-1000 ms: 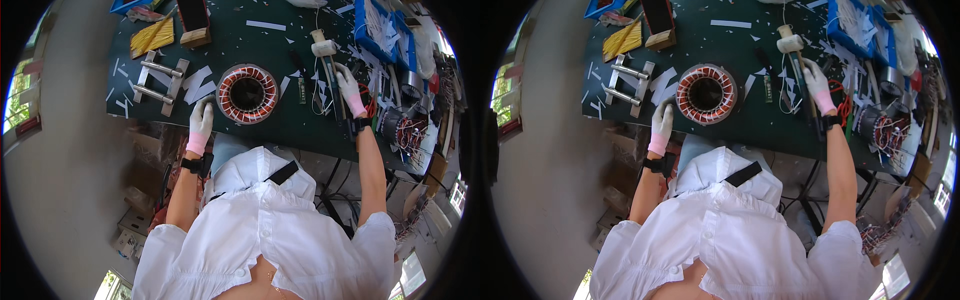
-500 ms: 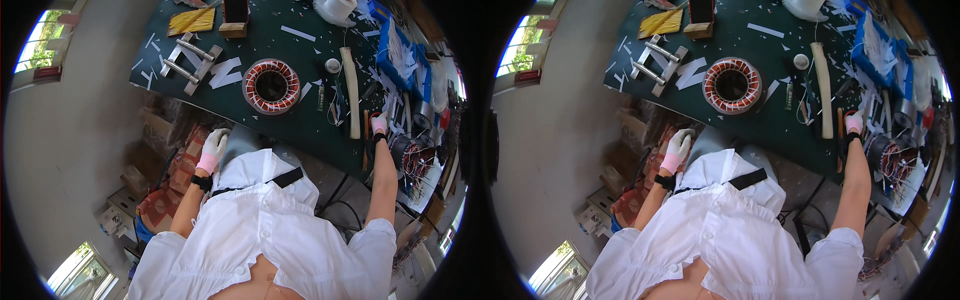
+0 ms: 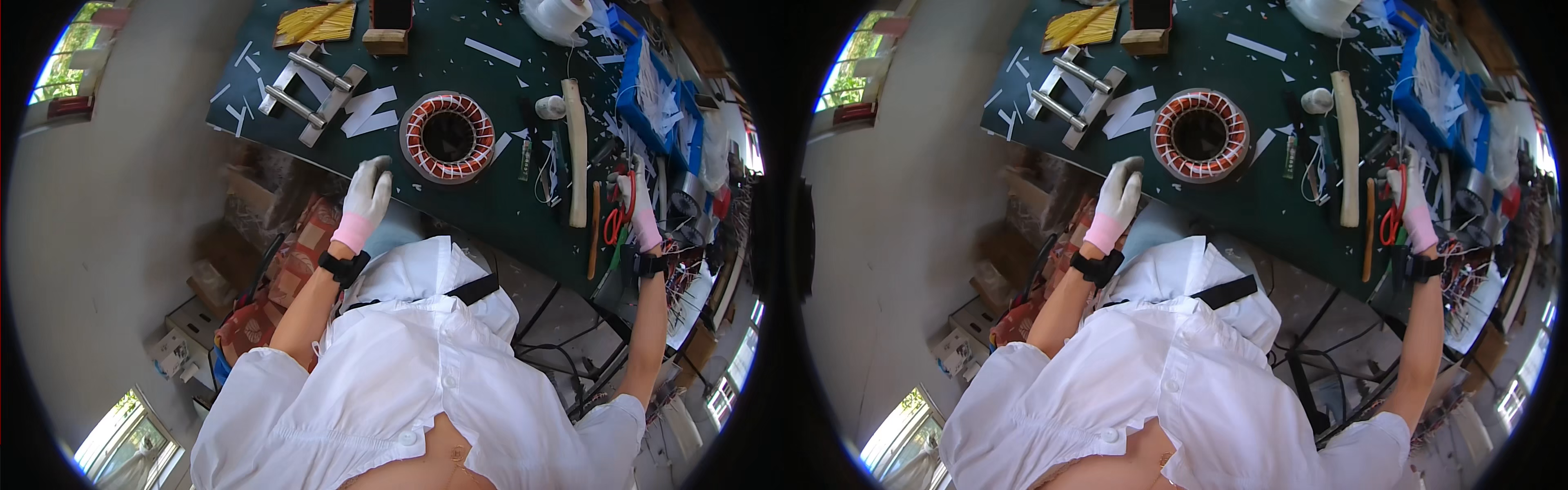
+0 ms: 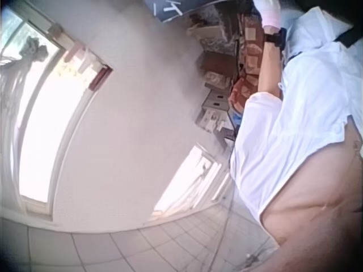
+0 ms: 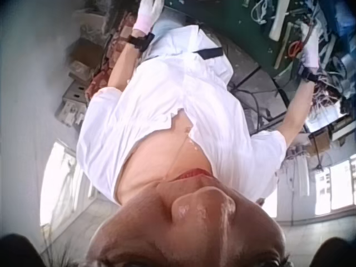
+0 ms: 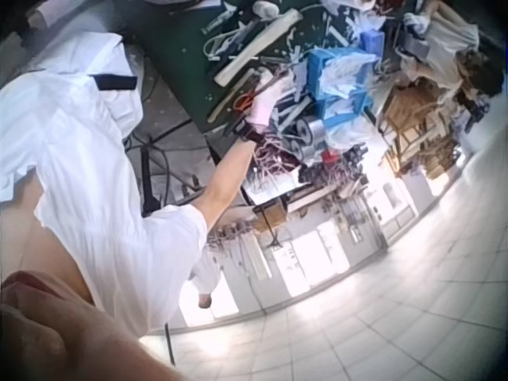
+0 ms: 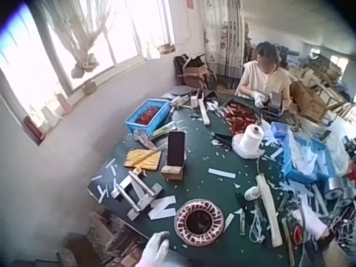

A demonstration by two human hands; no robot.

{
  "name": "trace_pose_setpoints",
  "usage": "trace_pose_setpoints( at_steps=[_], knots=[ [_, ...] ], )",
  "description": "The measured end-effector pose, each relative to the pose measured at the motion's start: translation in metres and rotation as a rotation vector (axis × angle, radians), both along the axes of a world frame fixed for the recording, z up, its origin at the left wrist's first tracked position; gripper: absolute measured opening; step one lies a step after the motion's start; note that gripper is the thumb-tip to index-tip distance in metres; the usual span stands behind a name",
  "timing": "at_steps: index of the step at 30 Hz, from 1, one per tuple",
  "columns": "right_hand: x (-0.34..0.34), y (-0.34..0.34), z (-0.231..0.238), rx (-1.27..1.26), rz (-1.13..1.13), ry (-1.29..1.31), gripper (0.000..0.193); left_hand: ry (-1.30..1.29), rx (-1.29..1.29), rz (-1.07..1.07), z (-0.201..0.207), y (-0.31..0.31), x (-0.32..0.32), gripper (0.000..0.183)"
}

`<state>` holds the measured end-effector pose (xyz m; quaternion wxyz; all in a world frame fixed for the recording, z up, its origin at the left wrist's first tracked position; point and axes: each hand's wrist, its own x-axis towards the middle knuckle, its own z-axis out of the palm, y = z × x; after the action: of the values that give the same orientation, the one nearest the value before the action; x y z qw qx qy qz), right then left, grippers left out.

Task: Assembling an electrical motor stator by inserting insulation and copper coils, and using a mallet to secure components.

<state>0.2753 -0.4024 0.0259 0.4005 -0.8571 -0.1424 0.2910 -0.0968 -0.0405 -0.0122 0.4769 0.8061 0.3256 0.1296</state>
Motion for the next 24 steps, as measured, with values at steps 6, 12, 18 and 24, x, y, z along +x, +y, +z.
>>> trace_pose_setpoints(
  at_steps=[6,12,18,24],
  knots=[
    [-0.111,0.156,0.106,-0.197,0.816,-0.221,0.048,-0.117,0.2,0.041,0.002,-0.005,0.073,0.05],
    [-0.121,0.212,0.12,-0.516,1.2,-0.364,0.041,-0.215,0.363,0.094,-0.013,-0.012,0.089,0.052],
    [-0.113,0.25,0.129,-0.75,1.426,-0.385,0.041,-0.218,0.334,0.148,-0.012,-0.014,0.087,0.052],
    [-0.103,0.269,0.125,-0.625,1.607,-0.398,0.045,-0.217,0.315,0.152,-0.011,-0.015,0.088,0.052]
  ],
)
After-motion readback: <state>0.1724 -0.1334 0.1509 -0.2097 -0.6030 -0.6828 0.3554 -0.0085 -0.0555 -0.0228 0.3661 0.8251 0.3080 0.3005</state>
